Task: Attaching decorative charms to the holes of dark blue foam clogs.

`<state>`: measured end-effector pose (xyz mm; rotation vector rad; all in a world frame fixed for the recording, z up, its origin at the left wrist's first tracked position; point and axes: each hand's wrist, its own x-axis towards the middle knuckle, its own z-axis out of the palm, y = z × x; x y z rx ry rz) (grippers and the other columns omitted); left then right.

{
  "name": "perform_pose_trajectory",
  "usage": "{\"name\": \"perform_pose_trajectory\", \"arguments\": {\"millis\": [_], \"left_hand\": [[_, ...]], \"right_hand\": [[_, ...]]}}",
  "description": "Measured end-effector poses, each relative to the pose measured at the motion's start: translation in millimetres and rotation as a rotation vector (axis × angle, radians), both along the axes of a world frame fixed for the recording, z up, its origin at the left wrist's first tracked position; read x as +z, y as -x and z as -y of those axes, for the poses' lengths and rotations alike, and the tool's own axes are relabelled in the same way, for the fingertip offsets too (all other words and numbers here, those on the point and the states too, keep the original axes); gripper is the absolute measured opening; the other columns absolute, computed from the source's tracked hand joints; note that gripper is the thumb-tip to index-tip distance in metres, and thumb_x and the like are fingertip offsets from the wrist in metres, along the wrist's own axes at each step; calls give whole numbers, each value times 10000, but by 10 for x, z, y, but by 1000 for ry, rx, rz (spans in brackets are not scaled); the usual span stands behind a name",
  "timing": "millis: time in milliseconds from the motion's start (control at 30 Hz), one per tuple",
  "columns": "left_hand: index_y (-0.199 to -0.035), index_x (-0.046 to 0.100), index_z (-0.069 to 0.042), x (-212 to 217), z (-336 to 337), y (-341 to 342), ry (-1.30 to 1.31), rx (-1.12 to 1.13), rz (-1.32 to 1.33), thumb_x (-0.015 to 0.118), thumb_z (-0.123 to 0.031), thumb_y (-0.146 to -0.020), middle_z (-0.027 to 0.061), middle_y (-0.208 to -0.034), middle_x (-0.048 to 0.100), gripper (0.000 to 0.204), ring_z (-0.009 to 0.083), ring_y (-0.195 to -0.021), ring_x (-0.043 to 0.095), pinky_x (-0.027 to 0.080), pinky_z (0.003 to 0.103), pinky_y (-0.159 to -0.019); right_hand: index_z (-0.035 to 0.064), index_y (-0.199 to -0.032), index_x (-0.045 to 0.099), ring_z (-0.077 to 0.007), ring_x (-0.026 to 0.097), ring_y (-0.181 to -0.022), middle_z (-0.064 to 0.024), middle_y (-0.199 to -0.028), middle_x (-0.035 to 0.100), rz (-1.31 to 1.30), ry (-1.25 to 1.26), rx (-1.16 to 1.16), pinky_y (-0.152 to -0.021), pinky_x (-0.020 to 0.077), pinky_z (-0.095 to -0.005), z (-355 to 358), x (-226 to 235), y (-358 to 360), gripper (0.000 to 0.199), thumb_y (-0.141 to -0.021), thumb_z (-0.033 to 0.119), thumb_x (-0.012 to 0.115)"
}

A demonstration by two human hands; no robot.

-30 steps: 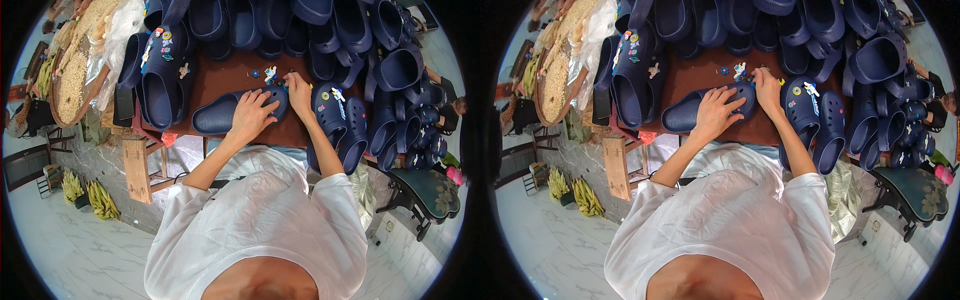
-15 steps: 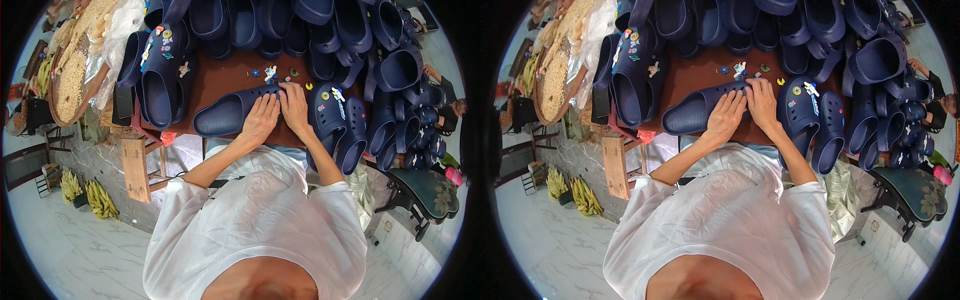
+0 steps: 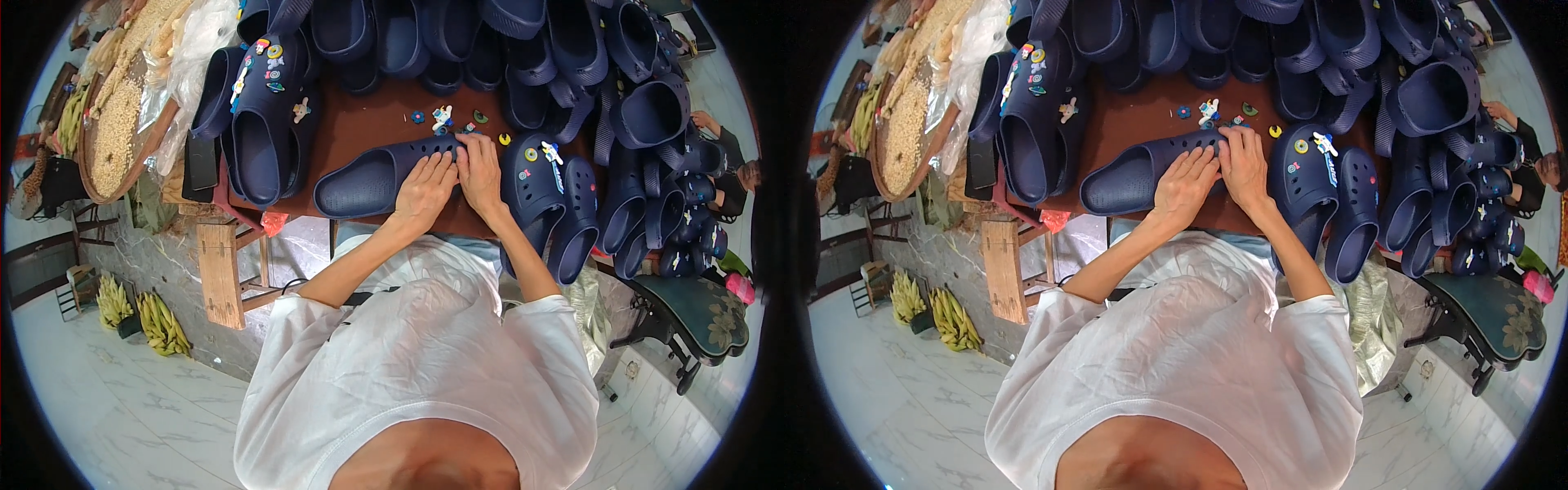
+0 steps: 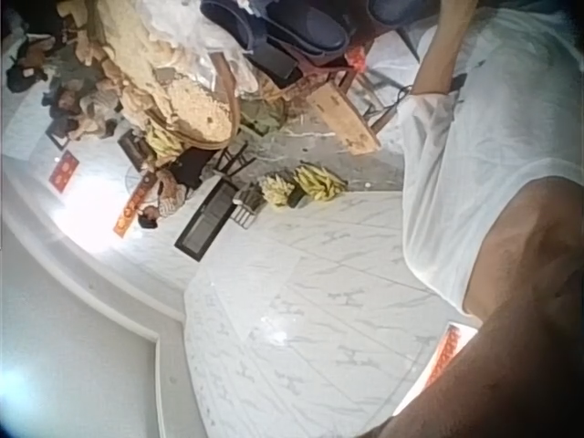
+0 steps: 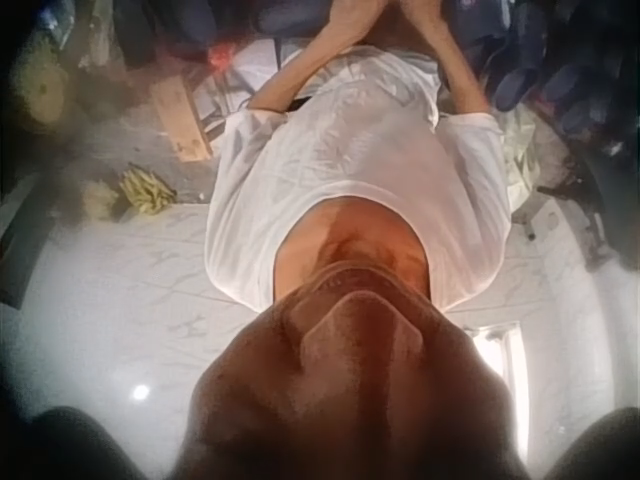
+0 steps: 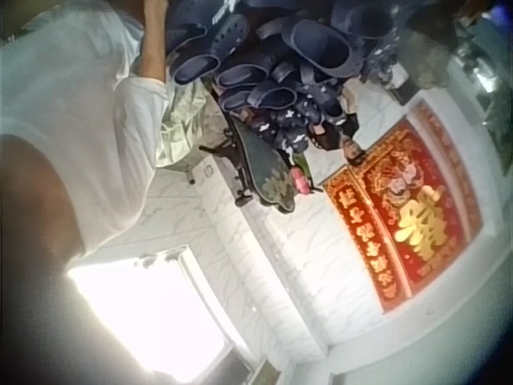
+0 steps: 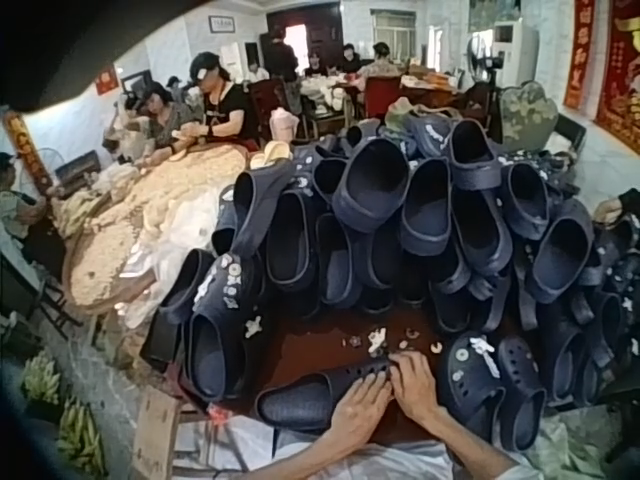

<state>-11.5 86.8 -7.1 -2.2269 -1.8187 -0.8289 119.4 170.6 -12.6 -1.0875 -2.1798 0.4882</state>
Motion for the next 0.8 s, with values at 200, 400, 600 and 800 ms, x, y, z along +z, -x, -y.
{"name": "perform_pose_trajectory", "arguments": {"millis": [200, 400, 600, 800], "left_hand": [[-1044, 677, -46, -22, -25, 42, -26, 87, 140, 686, -183, -875, 115, -1111, 715, 217, 263, -1066, 675, 509, 382, -975], [-1008, 689, -68, 184, -68, 45, -41, 59, 289, 666, -185, -903, 140, -963, 723, 158, 292, -913, 696, 535, 392, -845], [-966, 699, -61, 386, -461, 304, 222, 158, 552, 634, -135, -905, 186, -819, 672, 116, 382, -864, 655, 507, 472, -757], [-995, 714, -57, 191, -800, 532, 348, 81, 439, 632, -139, -907, 192, -949, 679, 145, 388, -868, 660, 521, 467, -756]], "right_hand": [[39, -1159, 602, -366, 558, -1016, -165, -1111, 568, -10, -33, -10, -855, 494, -452, 32, -14, 22, 234, -935, 109, 589], [39, -1156, 604, -375, 557, -1015, -168, -1106, 565, -33, -42, -7, -861, 485, -453, 27, -20, 8, 236, -926, 92, 600], [48, -1092, 627, -361, 558, -1005, -156, -1080, 583, -91, -130, -11, -849, 483, -446, 148, 119, 4, 224, -871, 65, 661], [69, -1092, 640, -313, 560, -1046, -108, -1118, 593, -69, -96, 269, -912, 427, -419, 430, 273, 20, 407, -756, 220, 813]]}}
